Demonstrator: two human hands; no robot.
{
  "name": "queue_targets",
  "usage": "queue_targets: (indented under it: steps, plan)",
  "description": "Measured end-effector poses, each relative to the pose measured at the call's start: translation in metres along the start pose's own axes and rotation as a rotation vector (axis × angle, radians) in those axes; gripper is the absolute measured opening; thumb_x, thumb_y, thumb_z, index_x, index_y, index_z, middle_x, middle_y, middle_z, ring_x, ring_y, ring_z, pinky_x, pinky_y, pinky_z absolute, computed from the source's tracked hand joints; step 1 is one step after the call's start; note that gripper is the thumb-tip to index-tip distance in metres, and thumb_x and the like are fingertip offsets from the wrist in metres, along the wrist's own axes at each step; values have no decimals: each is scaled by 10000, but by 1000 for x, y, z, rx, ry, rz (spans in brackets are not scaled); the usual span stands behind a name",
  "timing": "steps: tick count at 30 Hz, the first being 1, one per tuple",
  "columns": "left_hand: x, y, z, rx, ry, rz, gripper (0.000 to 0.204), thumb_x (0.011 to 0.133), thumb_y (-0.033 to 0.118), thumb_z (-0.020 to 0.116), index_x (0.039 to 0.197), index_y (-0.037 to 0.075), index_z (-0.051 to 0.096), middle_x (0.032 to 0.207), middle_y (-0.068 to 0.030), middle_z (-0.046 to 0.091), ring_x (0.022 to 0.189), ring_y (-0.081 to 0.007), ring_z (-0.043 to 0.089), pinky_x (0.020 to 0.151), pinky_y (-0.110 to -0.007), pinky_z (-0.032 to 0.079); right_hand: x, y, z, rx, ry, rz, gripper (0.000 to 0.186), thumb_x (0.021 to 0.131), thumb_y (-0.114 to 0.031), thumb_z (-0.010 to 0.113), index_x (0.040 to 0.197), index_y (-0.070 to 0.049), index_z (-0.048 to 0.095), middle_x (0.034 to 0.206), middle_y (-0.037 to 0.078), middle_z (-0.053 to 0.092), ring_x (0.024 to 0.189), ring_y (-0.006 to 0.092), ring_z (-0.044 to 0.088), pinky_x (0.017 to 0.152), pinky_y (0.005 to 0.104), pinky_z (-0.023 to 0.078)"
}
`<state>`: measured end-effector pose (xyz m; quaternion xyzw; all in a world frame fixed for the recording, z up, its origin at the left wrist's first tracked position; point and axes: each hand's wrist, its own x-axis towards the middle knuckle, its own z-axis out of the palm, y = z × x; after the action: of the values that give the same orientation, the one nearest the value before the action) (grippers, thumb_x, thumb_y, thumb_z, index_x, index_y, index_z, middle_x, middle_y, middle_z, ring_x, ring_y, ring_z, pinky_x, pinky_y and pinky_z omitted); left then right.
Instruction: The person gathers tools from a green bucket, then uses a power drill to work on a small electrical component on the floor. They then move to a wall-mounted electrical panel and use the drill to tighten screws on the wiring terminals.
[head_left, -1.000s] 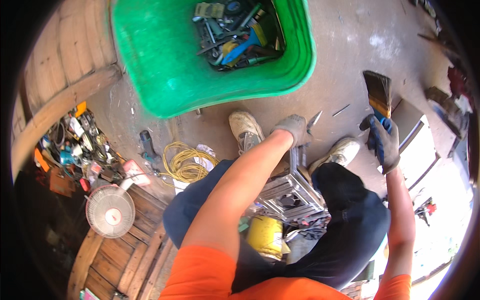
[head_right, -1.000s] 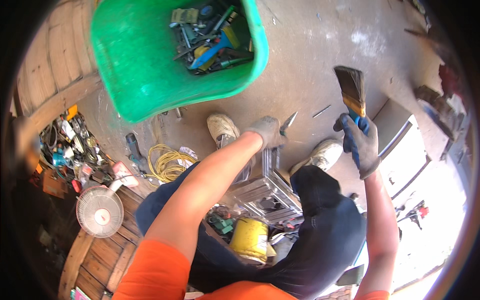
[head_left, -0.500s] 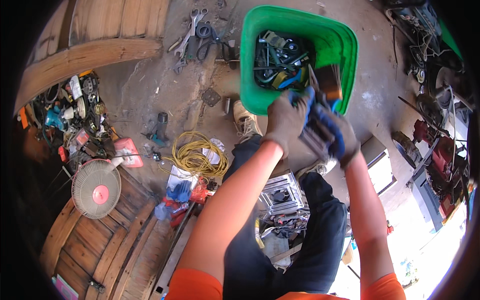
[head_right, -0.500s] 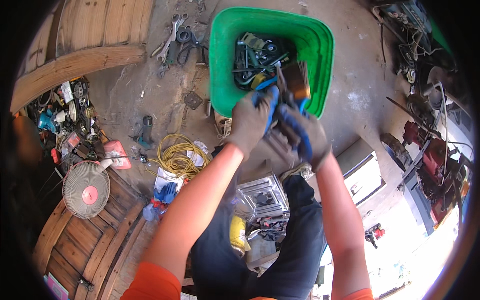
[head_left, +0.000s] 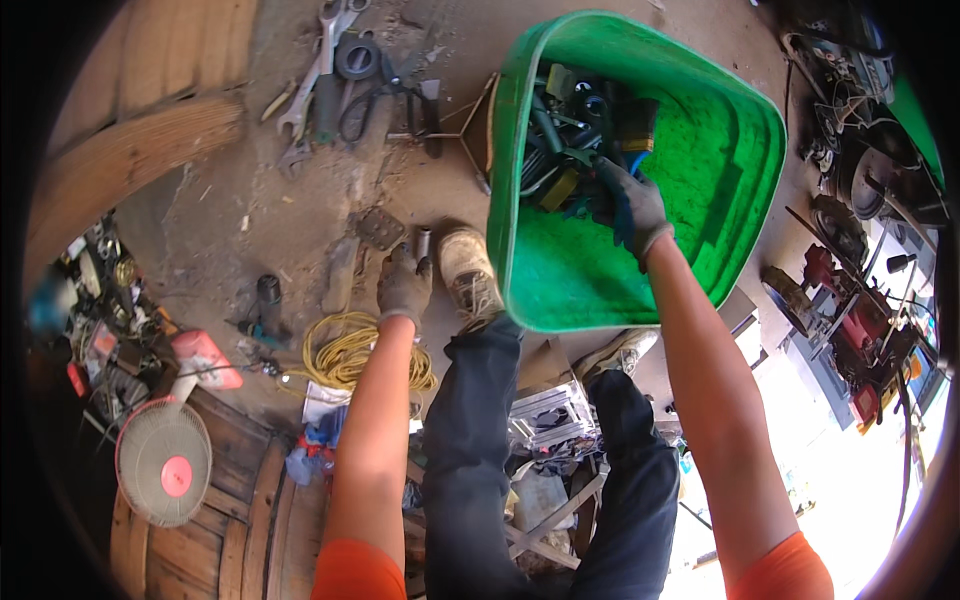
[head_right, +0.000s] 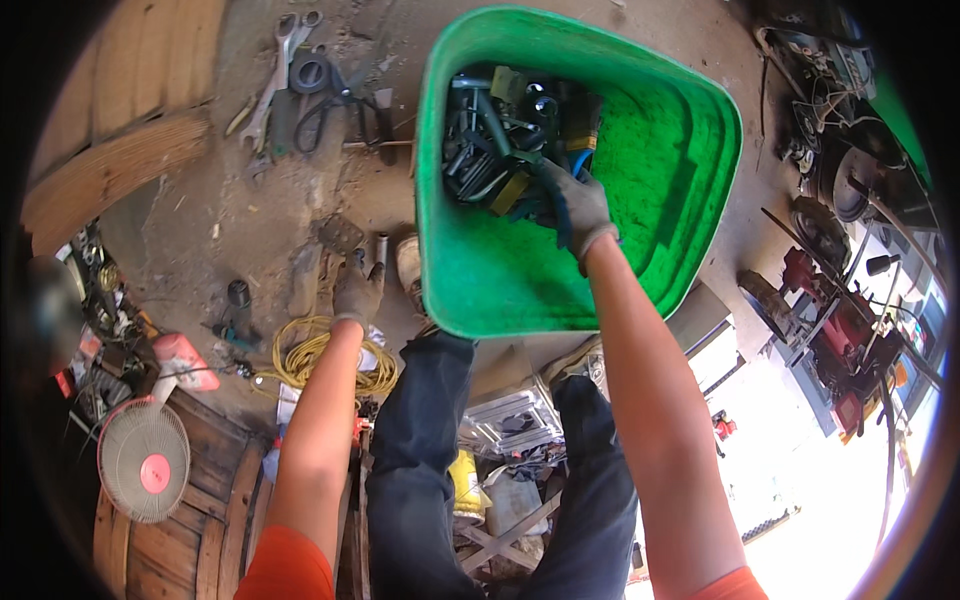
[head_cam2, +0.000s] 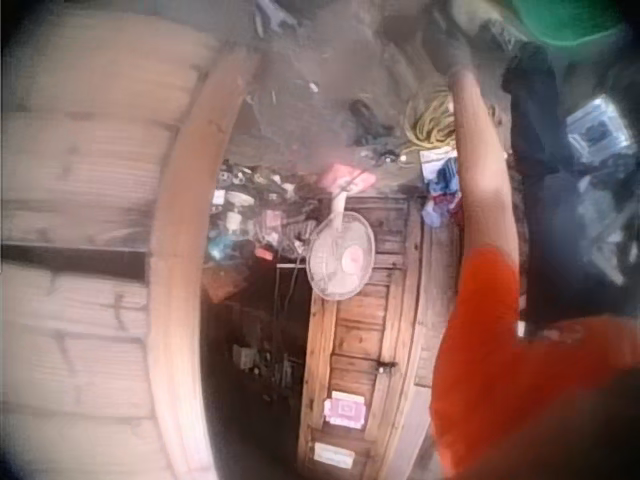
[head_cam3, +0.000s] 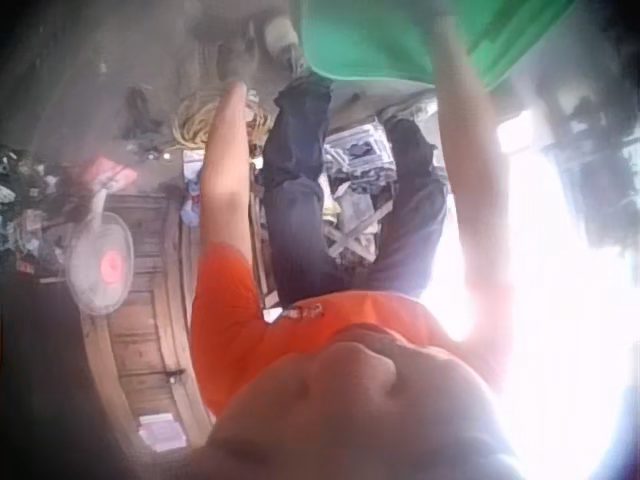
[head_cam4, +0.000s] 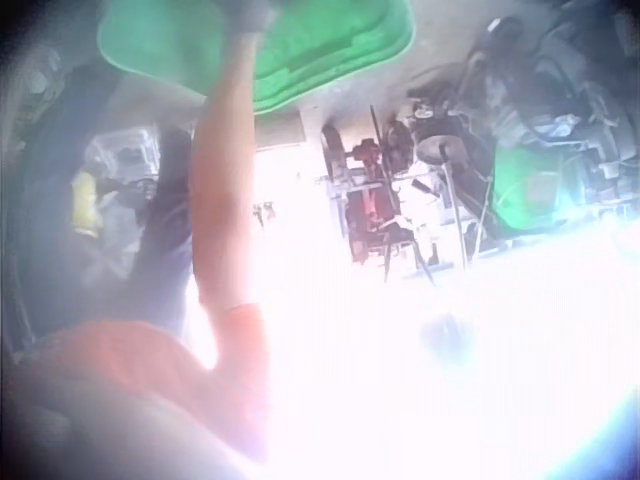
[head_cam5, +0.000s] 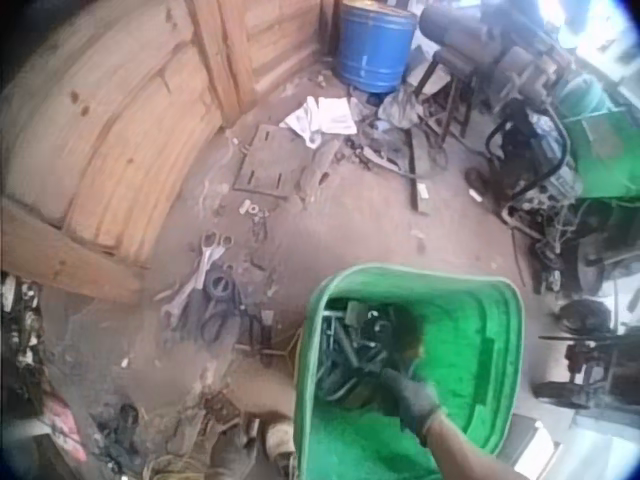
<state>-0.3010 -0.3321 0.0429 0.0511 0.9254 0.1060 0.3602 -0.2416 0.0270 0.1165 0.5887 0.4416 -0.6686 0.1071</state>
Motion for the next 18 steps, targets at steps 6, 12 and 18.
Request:
queue_targets:
  steps: [6,12,18]
  plan:
    - [45,13,48,310,-186,-223,558,829,395,675,1266,100,492,1161,-203,633,1042,-388,625,885,-490,496,25,13,10,-451,237,-225,454,919,-449,582,1043,-18,650,723,77,619,603,178,556,534,313,411]
    - [31,29,19,51,29,-206,362,847,298,642,1101,52,565,1023,-222,661,970,-408,634,839,-494,498,4,23,16,-933,309,-533,517,886,-413,598,1202,-4,591,1130,238,630,1026,406,614,878,472,478]
    - [11,24,-11,-49,-25,-132,345,852,235,637,1102,7,569,982,-226,660,957,-384,634,826,-462,498,-70,19,-9,-473,170,-384,395,897,-281,639,1191,-18,619,1097,213,644,973,295,659,851,369,510]
